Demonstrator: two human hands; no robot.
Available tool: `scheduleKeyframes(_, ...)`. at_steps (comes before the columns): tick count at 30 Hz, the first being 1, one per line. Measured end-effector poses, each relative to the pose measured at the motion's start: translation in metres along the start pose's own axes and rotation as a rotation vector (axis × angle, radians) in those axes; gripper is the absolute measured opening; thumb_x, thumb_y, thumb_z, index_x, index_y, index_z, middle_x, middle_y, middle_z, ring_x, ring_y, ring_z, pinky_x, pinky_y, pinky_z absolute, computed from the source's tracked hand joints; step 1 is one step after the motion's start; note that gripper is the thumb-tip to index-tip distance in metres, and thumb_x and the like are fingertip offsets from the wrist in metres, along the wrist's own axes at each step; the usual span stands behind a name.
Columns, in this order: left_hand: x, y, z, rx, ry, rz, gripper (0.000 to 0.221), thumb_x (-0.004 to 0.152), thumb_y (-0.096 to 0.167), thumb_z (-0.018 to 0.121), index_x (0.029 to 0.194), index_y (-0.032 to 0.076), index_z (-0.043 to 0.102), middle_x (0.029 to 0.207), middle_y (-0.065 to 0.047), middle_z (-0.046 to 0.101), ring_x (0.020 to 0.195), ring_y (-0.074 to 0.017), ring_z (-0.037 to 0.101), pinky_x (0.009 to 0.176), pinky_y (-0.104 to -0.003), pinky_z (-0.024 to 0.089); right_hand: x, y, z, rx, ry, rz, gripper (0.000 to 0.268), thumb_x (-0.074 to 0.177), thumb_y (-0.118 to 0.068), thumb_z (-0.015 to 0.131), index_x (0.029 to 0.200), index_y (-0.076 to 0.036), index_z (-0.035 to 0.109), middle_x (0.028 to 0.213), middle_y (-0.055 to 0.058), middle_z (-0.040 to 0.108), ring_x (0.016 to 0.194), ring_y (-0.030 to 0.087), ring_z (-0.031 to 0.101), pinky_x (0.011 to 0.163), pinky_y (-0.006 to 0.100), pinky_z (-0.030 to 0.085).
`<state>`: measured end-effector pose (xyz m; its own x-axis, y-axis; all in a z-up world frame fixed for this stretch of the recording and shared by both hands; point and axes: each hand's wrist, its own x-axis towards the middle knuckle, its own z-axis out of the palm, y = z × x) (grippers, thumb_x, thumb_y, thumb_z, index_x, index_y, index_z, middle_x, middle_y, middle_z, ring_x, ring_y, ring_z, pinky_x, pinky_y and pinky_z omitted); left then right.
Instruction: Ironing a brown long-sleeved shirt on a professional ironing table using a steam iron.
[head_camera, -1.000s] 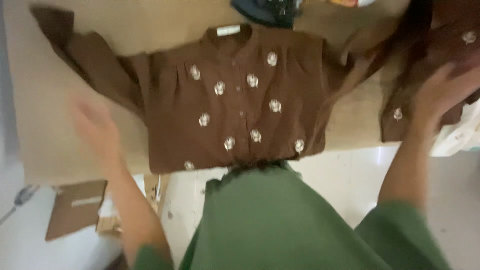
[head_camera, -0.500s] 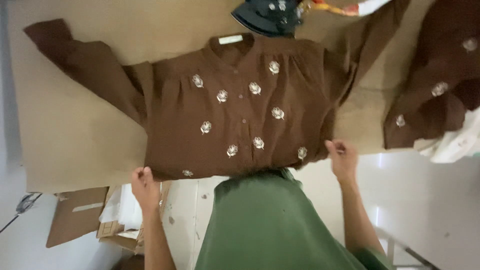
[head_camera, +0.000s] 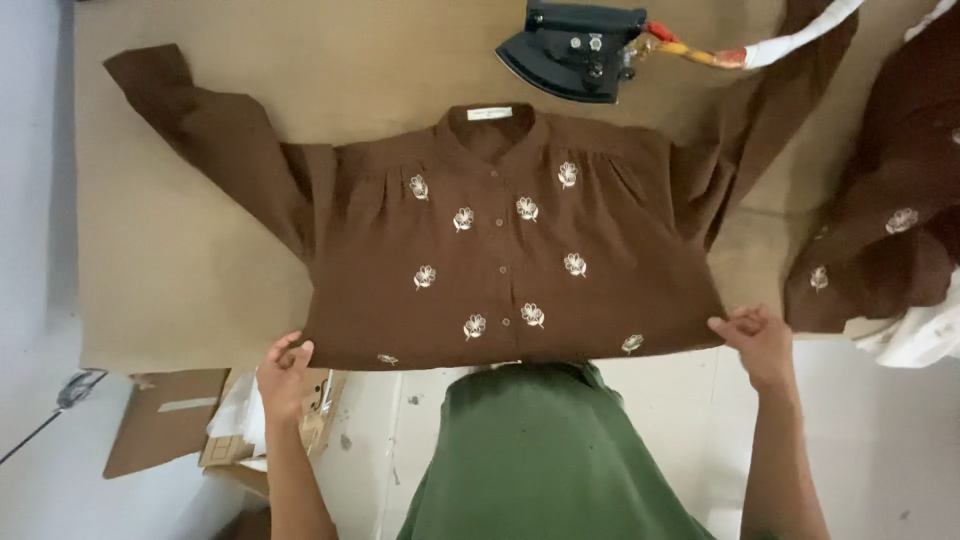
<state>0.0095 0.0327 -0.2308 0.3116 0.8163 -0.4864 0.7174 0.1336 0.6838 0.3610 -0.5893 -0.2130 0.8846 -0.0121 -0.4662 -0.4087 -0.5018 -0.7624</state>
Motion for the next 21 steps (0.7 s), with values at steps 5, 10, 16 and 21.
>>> scheduleKeyframes(5, 0.022, -0.022, 0.016, 0.329, 0.192, 0.309, 0.038, 0.092, 0.042, 0.072, 0.125, 0.024, 0.067, 0.105, 0.001, 0.076, 0.085, -0.0197, 0.071, 0.086, -0.037, 0.051, 0.043, -0.004, -0.025, -0.647, 0.111, -0.071, 0.043, 0.084, -0.049, 0.078, 0.104, -0.013, 0.07, 0.095, 0.008, 0.077, 0.081, 0.027, 0.069, 0.07, 0.041, 0.049)
scheduleKeyframes(10, 0.011, 0.074, 0.064, 0.385, 0.253, 0.624, 0.028, 0.1, 0.03, 0.063, 0.122, 0.016, 0.07, 0.118, -0.006, 0.071, 0.101, -0.0227, 0.07, 0.094, -0.04, 0.052, 0.059, -0.129, -0.027, -0.723, 0.111, -0.15, 0.035, 0.096, -0.035, 0.073, 0.118, -0.008, 0.075, 0.105, 0.008, 0.08, 0.098, 0.026, 0.074, 0.09, 0.04, 0.053)
scheduleKeyframes(16, 0.026, 0.232, 0.177, 0.145, -0.194, 0.973, 0.029, 0.089, 0.021, 0.077, 0.117, 0.016, 0.072, 0.112, -0.008, 0.072, 0.108, -0.0314, 0.068, 0.095, -0.043, 0.053, 0.107, -0.234, 0.122, -0.677, -0.321, -0.846, 0.034, 0.091, -0.031, 0.074, 0.112, -0.005, 0.072, 0.101, 0.02, 0.075, 0.099, 0.041, 0.073, 0.088, 0.051, 0.058)
scheduleKeyframes(21, 0.051, 0.298, 0.226, 0.469, -0.475, 1.102, 0.033, 0.088, 0.028, 0.072, 0.119, 0.019, 0.071, 0.118, -0.006, 0.069, 0.11, -0.0326, 0.066, 0.098, -0.047, 0.052, 0.152, -0.264, 0.225, -0.769, -0.42, -1.132, 0.038, 0.085, -0.033, 0.077, 0.116, -0.014, 0.066, 0.106, 0.009, 0.068, 0.098, 0.035, 0.071, 0.083, 0.048, 0.059)
